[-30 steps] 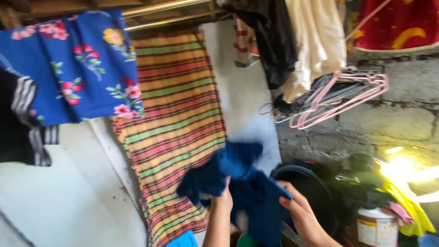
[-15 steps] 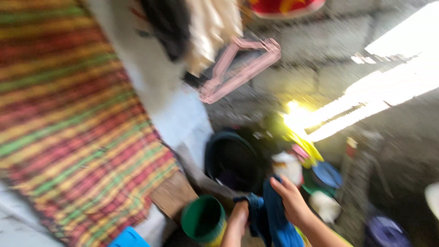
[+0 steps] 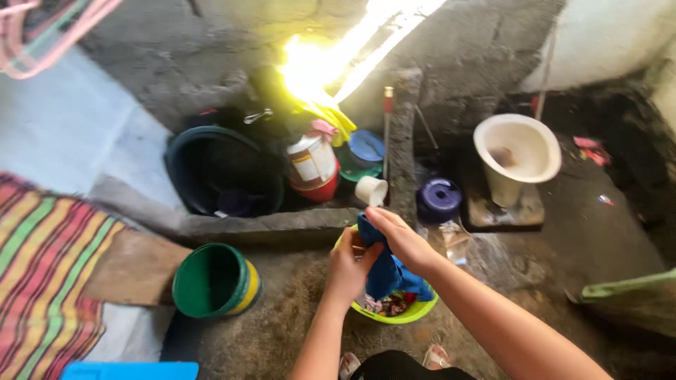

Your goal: Hanging wet laundry items from a basket onto hangers and a clothesline in an indoor washroom.

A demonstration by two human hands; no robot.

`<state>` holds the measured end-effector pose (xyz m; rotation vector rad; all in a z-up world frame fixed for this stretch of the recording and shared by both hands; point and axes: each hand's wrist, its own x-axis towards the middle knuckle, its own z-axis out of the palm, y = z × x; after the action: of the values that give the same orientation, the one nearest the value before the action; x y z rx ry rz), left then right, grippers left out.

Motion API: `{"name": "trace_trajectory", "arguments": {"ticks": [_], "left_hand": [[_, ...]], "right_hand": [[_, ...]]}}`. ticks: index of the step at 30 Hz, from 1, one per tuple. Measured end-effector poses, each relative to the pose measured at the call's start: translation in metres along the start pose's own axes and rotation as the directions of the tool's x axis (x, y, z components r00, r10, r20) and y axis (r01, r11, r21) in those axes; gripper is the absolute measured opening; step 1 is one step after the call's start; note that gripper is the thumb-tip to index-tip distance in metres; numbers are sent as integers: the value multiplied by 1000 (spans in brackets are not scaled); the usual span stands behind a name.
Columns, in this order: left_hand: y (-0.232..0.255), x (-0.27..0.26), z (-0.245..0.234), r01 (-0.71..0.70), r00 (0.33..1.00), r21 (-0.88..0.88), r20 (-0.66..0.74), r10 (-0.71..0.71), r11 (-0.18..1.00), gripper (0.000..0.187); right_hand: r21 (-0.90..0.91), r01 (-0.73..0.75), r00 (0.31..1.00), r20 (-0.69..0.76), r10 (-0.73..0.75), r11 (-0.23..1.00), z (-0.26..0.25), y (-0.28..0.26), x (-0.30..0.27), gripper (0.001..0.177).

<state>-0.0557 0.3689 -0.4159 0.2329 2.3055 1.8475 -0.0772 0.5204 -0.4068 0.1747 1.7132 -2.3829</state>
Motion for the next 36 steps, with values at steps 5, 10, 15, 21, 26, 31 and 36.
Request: {"name": "trace_trajectory", "arguments": {"ticks": [5,10,15,21,26,31,36], "left_hand": [[-48,13,30,9,984,-36,179,-2,999,27],[-85,27,35,50,963,-290,267,31,956,32],[-57,35,45,106,942,-371,336,27,923,35],[-16,43,50,79,939,-486,330,99,871,29],[-16,47,62,59,957,-453,279,79,890,25],[3,58,70,105,972,-521,234,23,847,32],[113,61,46,181,955,-852,271,118,490,33]], "right_hand": [[-110,-115,990,66,123,987,-82,12,-15,16],[-365,-59,979,159,125,929,-132,-26,-40,20],[-371,-60,996,45,82,927,-161,-40,-54,19],[-318,-69,993,-111,35,946,-157,-46,-68,16],[-435,40,996,-57,-72,899,-163,-33,-83,23],[-234,70,995,-47,-83,970,-175,-34,-97,39],[-443,-28,1000,-7,28,896,-204,22,-55,90]]}}
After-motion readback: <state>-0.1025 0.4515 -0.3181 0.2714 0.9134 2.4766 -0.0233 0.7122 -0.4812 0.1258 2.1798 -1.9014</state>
